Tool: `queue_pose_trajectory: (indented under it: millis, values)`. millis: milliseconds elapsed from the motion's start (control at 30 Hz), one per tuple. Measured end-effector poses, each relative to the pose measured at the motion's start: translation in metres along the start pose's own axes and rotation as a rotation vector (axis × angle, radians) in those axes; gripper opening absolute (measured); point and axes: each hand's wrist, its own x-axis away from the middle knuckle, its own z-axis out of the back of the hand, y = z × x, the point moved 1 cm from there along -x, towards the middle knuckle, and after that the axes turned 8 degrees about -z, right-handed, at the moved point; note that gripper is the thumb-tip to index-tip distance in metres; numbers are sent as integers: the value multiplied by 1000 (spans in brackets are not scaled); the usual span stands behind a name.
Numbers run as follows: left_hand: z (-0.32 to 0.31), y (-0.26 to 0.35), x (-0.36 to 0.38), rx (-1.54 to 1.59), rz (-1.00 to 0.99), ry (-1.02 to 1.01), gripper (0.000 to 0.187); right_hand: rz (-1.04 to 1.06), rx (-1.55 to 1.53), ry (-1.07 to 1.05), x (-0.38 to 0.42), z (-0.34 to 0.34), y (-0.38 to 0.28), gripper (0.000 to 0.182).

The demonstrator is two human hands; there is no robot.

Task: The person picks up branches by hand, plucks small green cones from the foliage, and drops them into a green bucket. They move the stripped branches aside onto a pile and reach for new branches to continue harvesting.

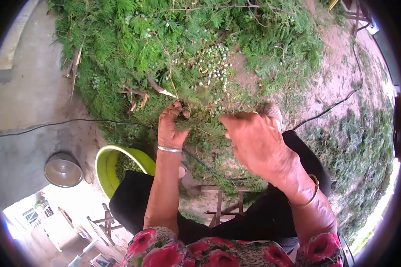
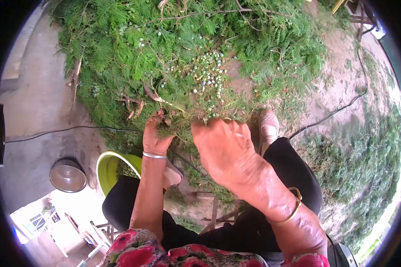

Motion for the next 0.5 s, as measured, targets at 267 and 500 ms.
queue_pose_trajectory:
  millis: [267, 500]
  values:
    - [-89, 28, 43, 184, 172, -280, 14, -144, -315, 66, -19, -4, 11, 23]
    - [-86, 22, 51, -769, -166, 5, 15, -130, -446, 128, -17, 9, 10, 19]
